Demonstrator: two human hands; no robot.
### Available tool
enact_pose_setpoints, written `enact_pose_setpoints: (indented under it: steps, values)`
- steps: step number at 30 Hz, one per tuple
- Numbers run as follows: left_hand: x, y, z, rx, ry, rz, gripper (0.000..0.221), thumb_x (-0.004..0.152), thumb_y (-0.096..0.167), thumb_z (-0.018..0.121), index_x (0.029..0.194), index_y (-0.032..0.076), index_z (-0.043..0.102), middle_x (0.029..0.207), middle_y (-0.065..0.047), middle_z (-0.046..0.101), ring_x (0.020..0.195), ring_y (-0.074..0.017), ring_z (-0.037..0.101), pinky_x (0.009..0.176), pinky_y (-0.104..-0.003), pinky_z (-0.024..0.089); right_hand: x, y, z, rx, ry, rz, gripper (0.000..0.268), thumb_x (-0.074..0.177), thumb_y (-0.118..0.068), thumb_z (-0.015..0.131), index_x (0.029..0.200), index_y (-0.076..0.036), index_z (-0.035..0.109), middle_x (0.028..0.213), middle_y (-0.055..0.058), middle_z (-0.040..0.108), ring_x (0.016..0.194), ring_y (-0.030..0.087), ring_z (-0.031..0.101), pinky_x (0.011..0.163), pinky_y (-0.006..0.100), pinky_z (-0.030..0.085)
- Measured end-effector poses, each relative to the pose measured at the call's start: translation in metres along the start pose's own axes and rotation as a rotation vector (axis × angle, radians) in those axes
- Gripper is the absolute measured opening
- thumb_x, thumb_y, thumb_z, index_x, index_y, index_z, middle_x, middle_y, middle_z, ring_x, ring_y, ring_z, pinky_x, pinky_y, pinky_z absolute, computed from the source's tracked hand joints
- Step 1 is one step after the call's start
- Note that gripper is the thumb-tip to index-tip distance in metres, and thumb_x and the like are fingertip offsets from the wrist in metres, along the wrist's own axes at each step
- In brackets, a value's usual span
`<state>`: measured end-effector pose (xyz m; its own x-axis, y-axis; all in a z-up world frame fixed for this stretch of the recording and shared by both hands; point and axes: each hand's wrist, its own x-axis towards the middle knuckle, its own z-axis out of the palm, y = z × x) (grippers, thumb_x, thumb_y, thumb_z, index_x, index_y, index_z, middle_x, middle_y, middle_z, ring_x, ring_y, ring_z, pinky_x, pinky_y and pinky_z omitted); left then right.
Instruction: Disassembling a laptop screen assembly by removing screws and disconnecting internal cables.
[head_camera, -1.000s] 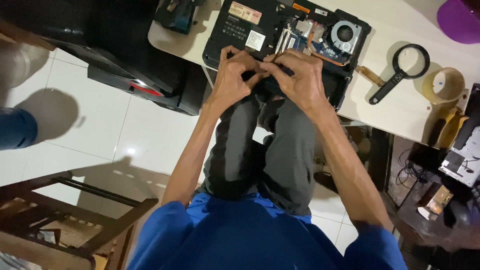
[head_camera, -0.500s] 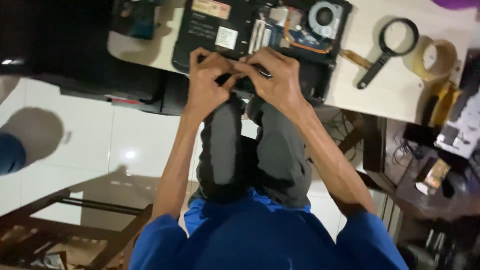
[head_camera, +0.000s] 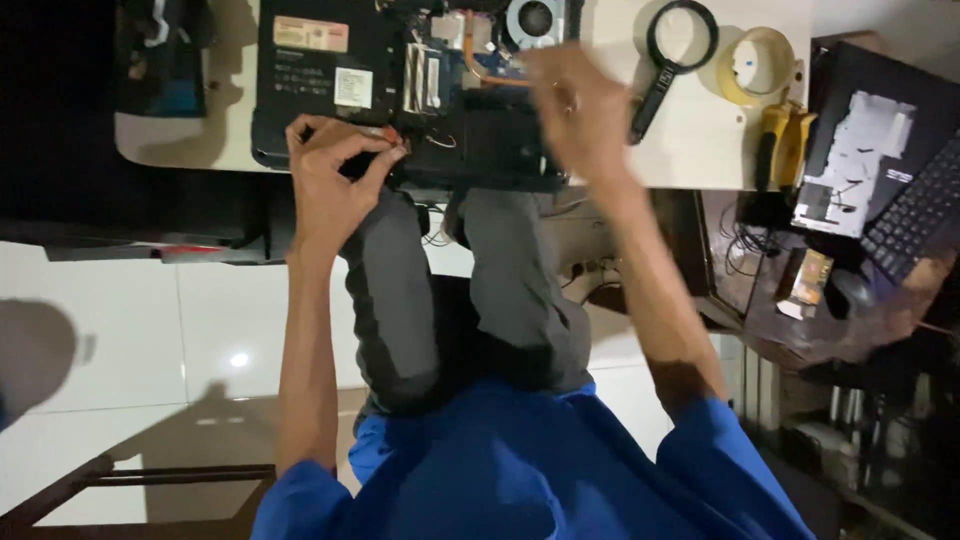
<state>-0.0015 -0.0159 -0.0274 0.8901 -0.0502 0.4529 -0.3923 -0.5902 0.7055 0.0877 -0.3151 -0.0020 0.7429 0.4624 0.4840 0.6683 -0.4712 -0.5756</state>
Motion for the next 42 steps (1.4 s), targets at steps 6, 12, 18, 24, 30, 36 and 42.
enact_pose_setpoints:
  steps: [6, 12, 18, 24, 30, 36, 42]
  values:
    - [0.003, 0.001, 0.004, 0.044, 0.050, 0.076, 0.011, 0.098, 0.013, 0.090, 0.094, 0.009, 0.080, 0.093, -0.004, 0.074, 0.097, -0.0237, 0.066, 0.105, -0.045, 0.032, -0.027, 0.053, -0.076, -0.519, -0.130, 0.006, 0.010, 0.101, 0.002, 0.076, 0.108, 0.008, 0.081, 0.099, 0.023, 0.081, 0.071, 0.030, 0.076, 0.052, 0.034, 0.062]
    - [0.001, 0.006, 0.003, 0.054, 0.077, 0.084, 0.011, 0.100, 0.013, 0.087, 0.093, 0.009, 0.080, 0.092, -0.003, 0.076, 0.092, -0.0213, 0.068, 0.107, -0.043, 0.029, -0.029, 0.055, -0.076, -0.402, -0.195, 0.045, 0.013, 0.105, -0.004, 0.073, 0.113, 0.004, 0.079, 0.097, 0.016, 0.075, 0.091, 0.030, 0.070, 0.068, 0.044, 0.059]
    - [0.001, 0.002, 0.005, 0.048, 0.113, 0.113, 0.005, 0.098, 0.013, 0.087, 0.096, 0.011, 0.083, 0.088, 0.000, 0.076, 0.088, -0.0202, 0.066, 0.104, -0.042, 0.032, 0.020, 0.001, -0.072, -0.231, 0.158, 0.121, 0.020, 0.106, -0.005, 0.071, 0.115, 0.003, 0.056, 0.098, 0.013, 0.072, 0.078, 0.021, 0.070, 0.059, 0.029, 0.058]
    - [0.001, 0.000, 0.005, 0.042, 0.087, 0.065, 0.008, 0.094, 0.006, 0.080, 0.096, 0.012, 0.084, 0.094, -0.002, 0.078, 0.089, -0.0215, 0.069, 0.106, -0.046, 0.032, 0.056, -0.103, -0.045, 0.295, 0.037, -0.122, 0.046, 0.115, 0.009, 0.061, 0.150, -0.008, 0.036, 0.114, 0.030, 0.074, 0.099, 0.039, 0.082, 0.092, 0.049, 0.075]
    - [0.002, -0.004, 0.005, 0.057, 0.145, 0.164, 0.024, 0.096, 0.030, 0.085, 0.088, 0.008, 0.078, 0.085, -0.002, 0.075, 0.083, -0.0235, 0.069, 0.100, -0.044, 0.036, 0.072, -0.133, -0.018, 0.429, -0.093, -0.112, 0.037, 0.120, -0.005, 0.056, 0.151, -0.017, 0.039, 0.121, 0.023, 0.072, 0.115, 0.039, 0.076, 0.105, 0.048, 0.069]
    - [0.001, -0.005, 0.007, 0.002, 0.146, 0.149, 0.020, 0.095, 0.026, 0.085, 0.088, 0.008, 0.079, 0.088, -0.003, 0.077, 0.081, -0.0220, 0.070, 0.102, -0.046, 0.037, 0.071, -0.126, -0.002, 0.436, -0.124, -0.110, 0.034, 0.120, -0.010, 0.054, 0.150, -0.012, 0.039, 0.119, 0.022, 0.071, 0.111, 0.037, 0.076, 0.098, 0.046, 0.070]
    - [0.001, -0.005, 0.007, -0.013, 0.136, 0.129, 0.021, 0.096, 0.026, 0.084, 0.088, 0.008, 0.077, 0.088, -0.003, 0.076, 0.082, -0.0237, 0.069, 0.102, -0.046, 0.036, 0.067, -0.130, 0.000, 0.354, -0.119, -0.098, 0.034, 0.120, -0.010, 0.056, 0.150, -0.012, 0.042, 0.116, 0.018, 0.073, 0.111, 0.034, 0.077, 0.104, 0.046, 0.069]
